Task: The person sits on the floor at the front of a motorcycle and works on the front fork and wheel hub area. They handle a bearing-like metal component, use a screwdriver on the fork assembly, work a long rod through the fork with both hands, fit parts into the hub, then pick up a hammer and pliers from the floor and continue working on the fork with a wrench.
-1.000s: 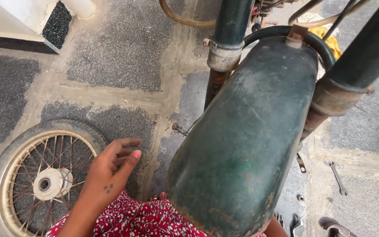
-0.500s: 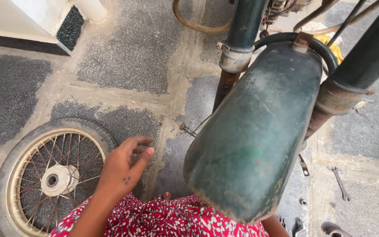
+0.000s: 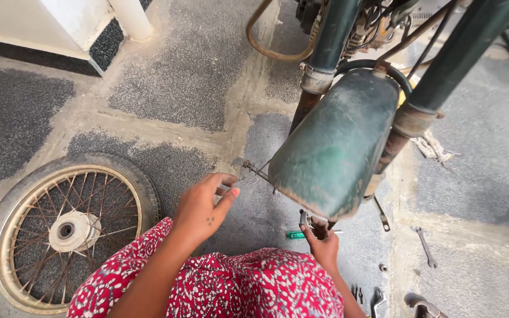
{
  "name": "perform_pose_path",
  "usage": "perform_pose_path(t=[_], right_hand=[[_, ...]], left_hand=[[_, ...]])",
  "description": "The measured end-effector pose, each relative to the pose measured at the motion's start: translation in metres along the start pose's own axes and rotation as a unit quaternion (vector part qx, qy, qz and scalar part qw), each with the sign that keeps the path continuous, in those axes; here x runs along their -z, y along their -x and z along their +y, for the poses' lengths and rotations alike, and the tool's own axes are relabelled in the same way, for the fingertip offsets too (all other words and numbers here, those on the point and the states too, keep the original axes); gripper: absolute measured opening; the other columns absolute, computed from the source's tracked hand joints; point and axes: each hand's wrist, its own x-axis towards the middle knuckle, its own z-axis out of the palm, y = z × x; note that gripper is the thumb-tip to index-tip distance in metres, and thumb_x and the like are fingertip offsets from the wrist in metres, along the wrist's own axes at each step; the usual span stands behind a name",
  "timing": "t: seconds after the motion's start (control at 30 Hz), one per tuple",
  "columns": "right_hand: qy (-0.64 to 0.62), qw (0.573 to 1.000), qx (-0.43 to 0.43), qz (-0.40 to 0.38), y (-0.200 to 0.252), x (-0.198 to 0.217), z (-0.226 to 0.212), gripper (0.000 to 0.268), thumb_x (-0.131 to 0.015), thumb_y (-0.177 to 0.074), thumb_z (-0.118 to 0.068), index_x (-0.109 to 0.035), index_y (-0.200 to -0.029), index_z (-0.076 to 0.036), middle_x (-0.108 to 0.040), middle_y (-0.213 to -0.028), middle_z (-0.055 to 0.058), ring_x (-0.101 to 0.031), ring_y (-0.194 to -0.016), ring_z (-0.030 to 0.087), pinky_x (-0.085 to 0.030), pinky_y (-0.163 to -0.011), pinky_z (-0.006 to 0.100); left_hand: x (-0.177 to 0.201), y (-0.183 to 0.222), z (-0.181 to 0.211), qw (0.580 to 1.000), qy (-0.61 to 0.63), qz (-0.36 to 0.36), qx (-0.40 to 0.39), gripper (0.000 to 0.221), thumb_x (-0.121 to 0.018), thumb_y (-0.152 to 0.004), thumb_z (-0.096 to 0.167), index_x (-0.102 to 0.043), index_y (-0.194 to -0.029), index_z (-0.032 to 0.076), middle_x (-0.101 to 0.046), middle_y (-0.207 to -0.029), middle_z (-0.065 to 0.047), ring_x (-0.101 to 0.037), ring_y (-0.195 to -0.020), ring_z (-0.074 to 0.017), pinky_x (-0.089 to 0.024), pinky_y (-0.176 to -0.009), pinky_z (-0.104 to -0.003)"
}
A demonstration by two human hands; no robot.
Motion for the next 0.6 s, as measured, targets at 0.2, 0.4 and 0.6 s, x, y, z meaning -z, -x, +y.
perform_pose_path(t=[0.2,0.4,0.6], right_hand=[[-0.291,0.943,-0.157,0.051,0.031,-0.014,-0.065,0.052,-0.078,-0.084,-0.009,-0.059,-0.130,0.006,-0.072,-0.117,0.019,-0.074,-0.106,0.031,-0.061,-0.092,0.038],[-0.438,0.877,-0.191,0.047,0.046,-0.024,-0.106,0.052,-0.072,-0.088,-0.006,-0.053,-0.137,-0.002,-0.070,-0.122,0.014,-0.068,-0.120,0.030,-0.056,-0.100,0.035],[-0.471,0.864,-0.158,0.078,0.036,-0.043,-0.116,0.045,-0.071,-0.091,-0.007,-0.055,-0.132,-0.005,-0.070,-0.121,0.010,-0.067,-0.121,0.030,-0.057,-0.100,0.036]], left_hand=[[0.007,0.026,0.006,1.000,0.015,0.006,-0.014,0.028,-0.069,-0.092,0.027,-0.071,-0.115,0.011,-0.075,-0.113,-0.007,-0.076,-0.091,-0.0207,-0.059,-0.075,-0.037],[0.010,0.038,-0.007,0.999,0.040,0.015,0.000,0.028,-0.068,-0.092,0.026,-0.069,-0.115,0.009,-0.075,-0.111,-0.009,-0.076,-0.090,-0.0217,-0.060,-0.076,-0.037],[0.015,0.040,-0.006,1.000,0.009,0.028,0.010,0.028,-0.069,-0.091,0.027,-0.070,-0.114,0.010,-0.075,-0.108,-0.010,-0.075,-0.089,-0.0238,-0.058,-0.076,-0.039]])
